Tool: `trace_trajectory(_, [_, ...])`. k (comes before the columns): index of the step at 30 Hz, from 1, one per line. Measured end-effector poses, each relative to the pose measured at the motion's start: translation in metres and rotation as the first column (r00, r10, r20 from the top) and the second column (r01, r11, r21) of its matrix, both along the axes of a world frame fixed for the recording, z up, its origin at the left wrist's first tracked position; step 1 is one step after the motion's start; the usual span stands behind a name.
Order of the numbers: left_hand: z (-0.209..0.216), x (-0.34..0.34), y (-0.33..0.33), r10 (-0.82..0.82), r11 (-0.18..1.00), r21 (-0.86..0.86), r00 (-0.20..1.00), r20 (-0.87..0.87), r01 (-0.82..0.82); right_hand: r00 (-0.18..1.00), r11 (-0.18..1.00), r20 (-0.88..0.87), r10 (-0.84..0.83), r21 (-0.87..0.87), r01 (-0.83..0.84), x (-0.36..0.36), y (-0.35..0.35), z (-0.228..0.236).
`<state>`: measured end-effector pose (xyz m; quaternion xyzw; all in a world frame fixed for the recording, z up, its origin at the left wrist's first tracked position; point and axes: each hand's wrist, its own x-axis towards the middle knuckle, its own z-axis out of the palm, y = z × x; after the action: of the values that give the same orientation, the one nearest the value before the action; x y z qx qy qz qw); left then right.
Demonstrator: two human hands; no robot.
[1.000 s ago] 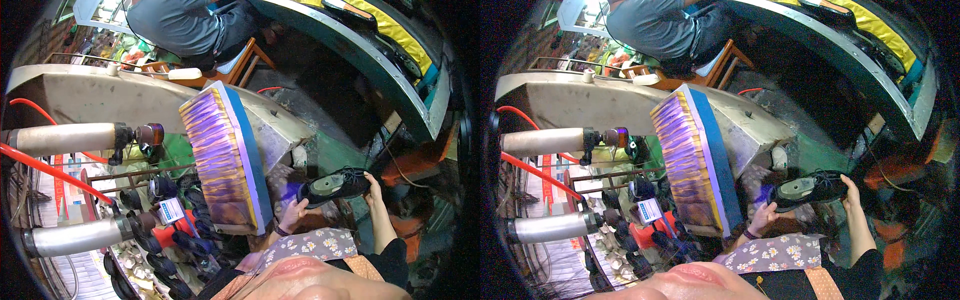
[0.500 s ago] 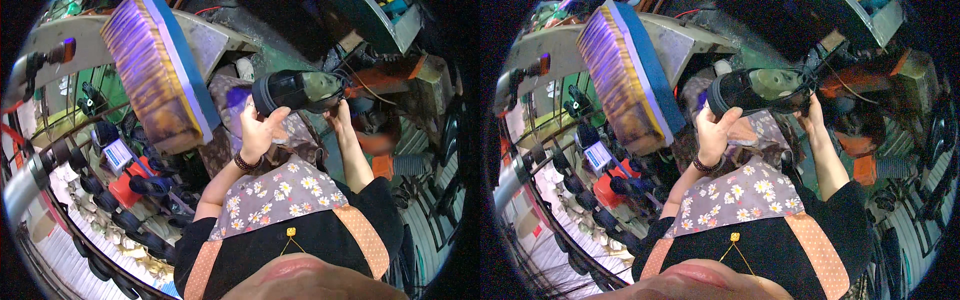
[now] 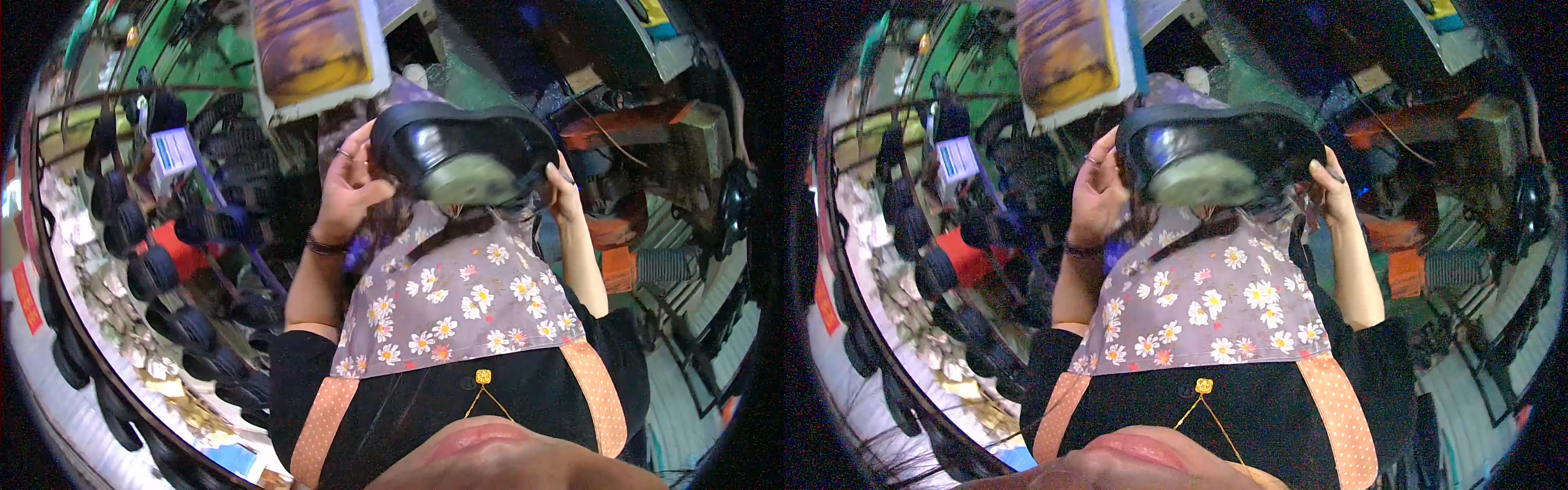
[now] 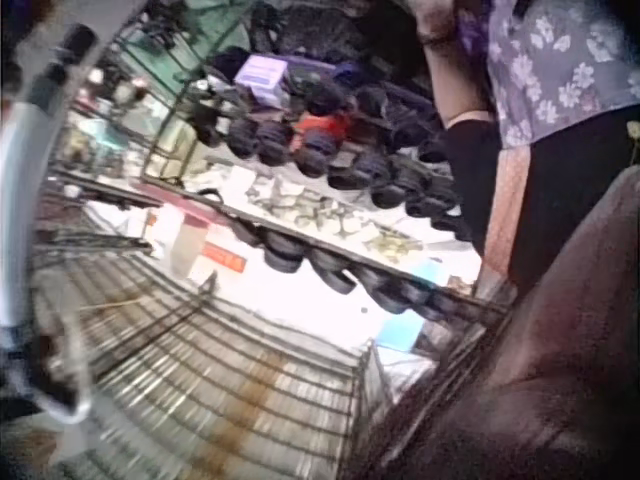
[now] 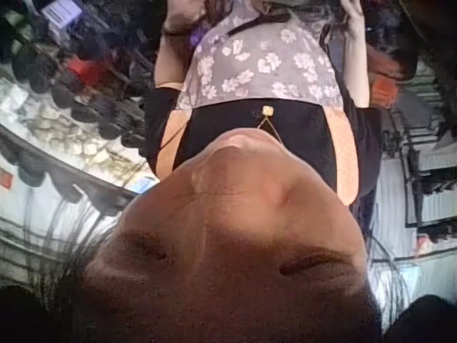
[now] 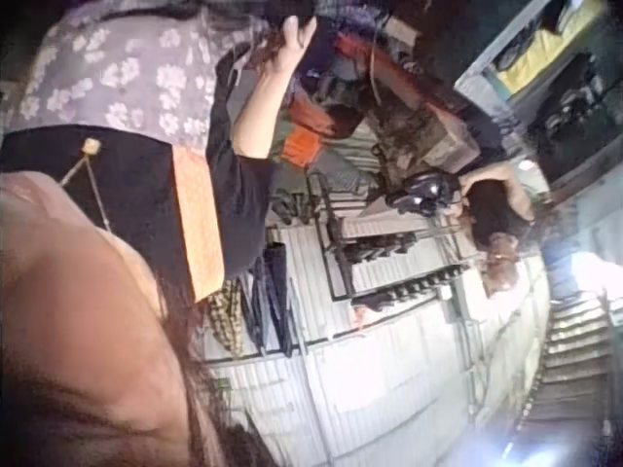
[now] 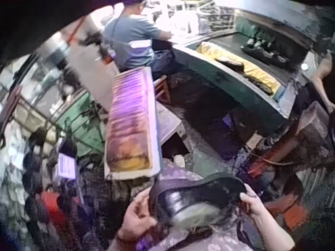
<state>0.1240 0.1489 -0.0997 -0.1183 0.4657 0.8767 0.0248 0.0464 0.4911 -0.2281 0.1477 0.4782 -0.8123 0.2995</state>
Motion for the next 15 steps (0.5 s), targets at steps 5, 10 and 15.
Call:
trace_trajectory(5, [-0.057, 0.081, -0.032, -0.219, 0.941, -0.234, 0.966, 0.138, 0.247, 0.968, 0.952, -0.205, 0.146, 0.294, -0.081, 0.020, -0.011, 0.016])
trace_trajectory(10, [-0.029, 0.103, 0.006, -0.058, 0.852, -0.487, 0.959, 0.276, 0.192, 0.952, 0.948, -0.239, 0.191, 0.296, -0.116, -0.002, -0.011, 0.042])
trace_trajectory(15, [-0.020, 0.117, 0.029, 0.026, 0.859, -0.503, 0.975, 0.219, 0.091, 0.888, 0.912, -0.360, 0.285, 0.386, -0.136, -0.020, -0.003, 0.050])
